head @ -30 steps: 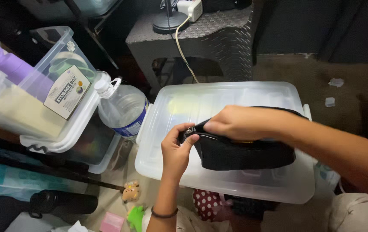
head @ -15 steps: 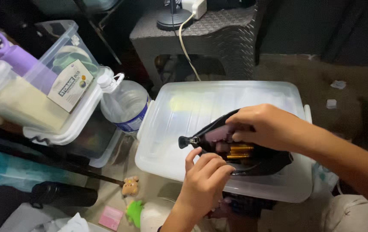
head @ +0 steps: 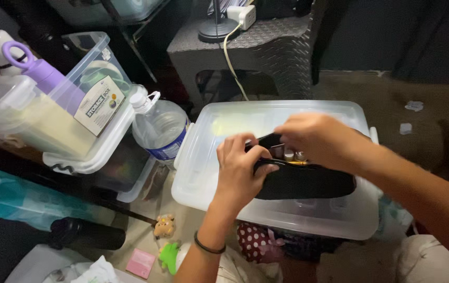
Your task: The person packs makeup brushes and a small black pouch into a larger beige handbag, then attaches a shoulder strap to the handbag. The person handles brushes, a pouch, and the handbag while sitting on the floor.
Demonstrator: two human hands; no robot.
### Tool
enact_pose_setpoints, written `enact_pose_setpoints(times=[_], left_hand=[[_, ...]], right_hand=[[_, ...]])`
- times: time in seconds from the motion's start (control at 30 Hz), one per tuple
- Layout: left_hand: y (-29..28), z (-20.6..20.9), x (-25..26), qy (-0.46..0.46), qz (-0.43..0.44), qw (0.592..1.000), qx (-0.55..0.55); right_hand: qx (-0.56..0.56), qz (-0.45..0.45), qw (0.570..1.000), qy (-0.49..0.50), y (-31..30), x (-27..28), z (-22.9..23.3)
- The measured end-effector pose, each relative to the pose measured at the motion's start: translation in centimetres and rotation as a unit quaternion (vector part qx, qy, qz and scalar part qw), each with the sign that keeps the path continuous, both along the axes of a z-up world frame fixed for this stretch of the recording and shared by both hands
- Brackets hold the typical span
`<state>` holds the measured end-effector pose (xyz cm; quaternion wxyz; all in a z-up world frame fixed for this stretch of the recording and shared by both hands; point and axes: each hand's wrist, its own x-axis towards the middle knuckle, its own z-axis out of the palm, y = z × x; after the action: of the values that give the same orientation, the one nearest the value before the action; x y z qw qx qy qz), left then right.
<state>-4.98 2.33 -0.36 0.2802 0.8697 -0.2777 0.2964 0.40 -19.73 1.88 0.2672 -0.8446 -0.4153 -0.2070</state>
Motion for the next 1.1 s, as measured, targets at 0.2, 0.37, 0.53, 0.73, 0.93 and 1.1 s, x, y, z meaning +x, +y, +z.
enact_pose_setpoints(times=[0.2, 0.37, 0.53, 0.73, 0.93, 1.1], left_hand=[[0.2, 1.3, 1.8, 0.109, -0.084, 0.99, -0.017], [0.0, 0.5, 2.5, 0.135, -0.105, 0.984, -0.056], [-0.6, -0.7, 2.5, 0.1, -0.075, 0.989, -0.079], [-1.2, 0.2, 2.7, 0.211, 0.004, 0.974, -0.08], [-0.2, -2.1, -0.1, -0.022, 0.035, 0.998, -0.056], [5.5, -5.9, 0.5, 0.092, 0.048, 0.946, -0.307]], right_hand=[[0.018, 0.039, 0.997, 0.058, -1.3, -1.9, 1.6], [0.008, 0.038, 0.997, 0.067, 0.9, -2.2, -0.5], [-0.024, 0.008, 0.997, 0.079, 0.7, -2.1, -1.6], [0.0, -0.005, 0.997, 0.073, 0.4, -2.1, -1.1], [-0.04, -0.019, 0.999, 0.005, 2.1, -3.7, -0.1], [-0.111, -0.037, 0.993, -0.019, 3.7, -4.2, 1.3]])
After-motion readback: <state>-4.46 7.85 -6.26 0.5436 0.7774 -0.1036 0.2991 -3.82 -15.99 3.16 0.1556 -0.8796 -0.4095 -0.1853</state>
